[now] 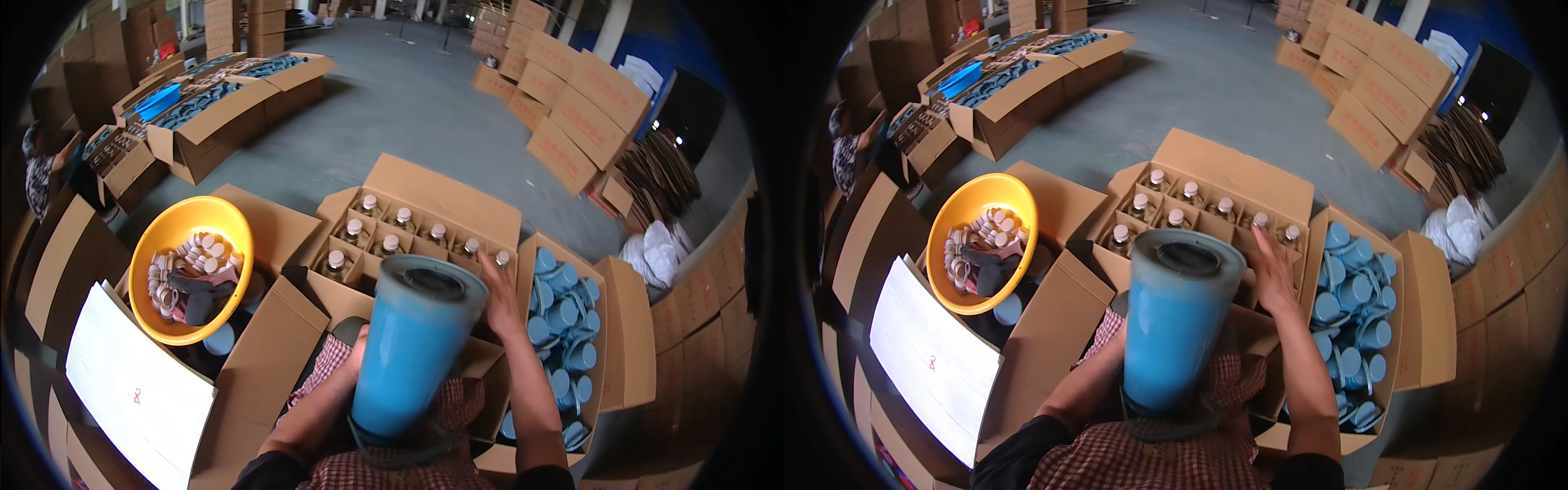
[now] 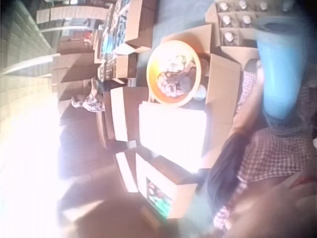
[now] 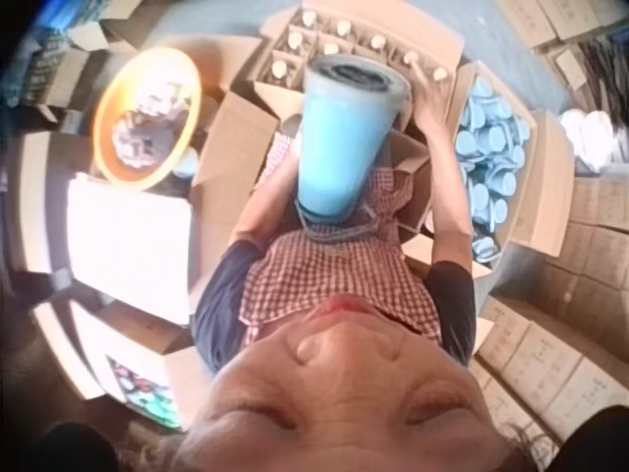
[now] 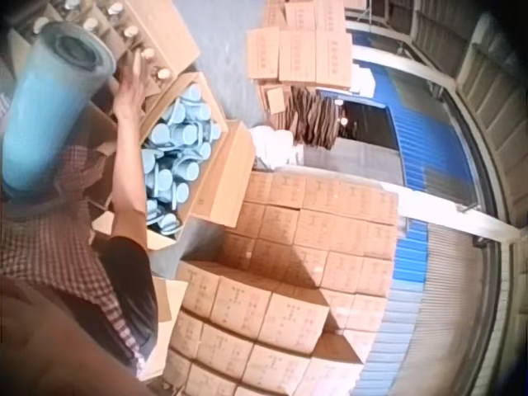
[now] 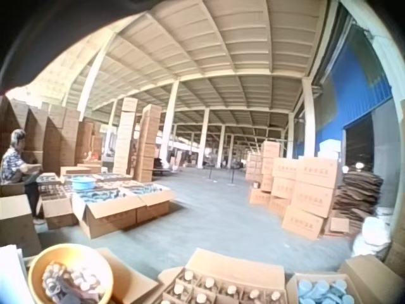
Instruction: The person assembles a vacuum flask by placing a glass liner into a plastic body, adding a gasket, and screwing on a base before placing the assembled flask into a box.
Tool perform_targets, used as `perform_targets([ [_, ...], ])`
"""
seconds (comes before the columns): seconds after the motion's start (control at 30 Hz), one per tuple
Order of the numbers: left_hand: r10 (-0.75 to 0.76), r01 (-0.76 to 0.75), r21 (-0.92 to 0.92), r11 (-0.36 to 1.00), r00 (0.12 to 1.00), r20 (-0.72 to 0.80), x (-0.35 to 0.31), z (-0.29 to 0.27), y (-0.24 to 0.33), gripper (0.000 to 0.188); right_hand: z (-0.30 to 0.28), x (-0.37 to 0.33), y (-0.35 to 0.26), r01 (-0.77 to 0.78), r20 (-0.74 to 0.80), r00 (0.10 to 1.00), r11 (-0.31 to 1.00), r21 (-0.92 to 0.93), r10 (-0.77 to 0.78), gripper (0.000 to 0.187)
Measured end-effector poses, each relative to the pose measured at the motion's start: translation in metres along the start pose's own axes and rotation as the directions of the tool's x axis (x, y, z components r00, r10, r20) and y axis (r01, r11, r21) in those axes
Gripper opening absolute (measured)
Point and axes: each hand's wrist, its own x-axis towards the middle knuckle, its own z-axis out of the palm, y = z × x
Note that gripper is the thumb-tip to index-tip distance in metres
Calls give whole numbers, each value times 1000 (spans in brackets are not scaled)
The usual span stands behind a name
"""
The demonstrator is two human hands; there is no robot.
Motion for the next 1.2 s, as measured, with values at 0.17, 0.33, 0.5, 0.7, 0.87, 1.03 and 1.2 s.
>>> perform_targets([
  [0.17, -156, 139, -253, 958, 986, -50, -3, 31, 33, 20, 10, 17, -125, 303, -207, 940, 944, 133, -273, 92],
  [0.33, 89, -84, -106, 991, 995, 40, 0, 14, 21, 21, 31, 32, -127, 406, 87, 913, 903, -142, -398, 97],
  [0.5, 496, -528, 445, 723, 846, 198, -7, 11, 29, 23, 50, 33, -80, 151, -67, 988, 972, 178, -141, 80],
  [0.7, 401, -421, 289, 860, 907, 129, -16, -15, 31, 23, 83, 35, -196, 274, 264, 934, 957, -93, -241, 49],
  [0.87, 384, -276, 463, 842, 910, -155, -46, 16, 109, 26, 78, 53, -161, 45, 163, 980, 922, 385, -115, 28],
  [1.03, 702, -624, 489, 610, 712, 33, -56, 37, 234, 66, 128, 110, -113, 98, 193, 809, 450, 887, -556, 35],
  [1.2, 592, -690, 637, 343, 686, 424, -34, 77, 292, 54, 193, 147, -111, -293, 336, 748, 169, 941, -573, 30],
])
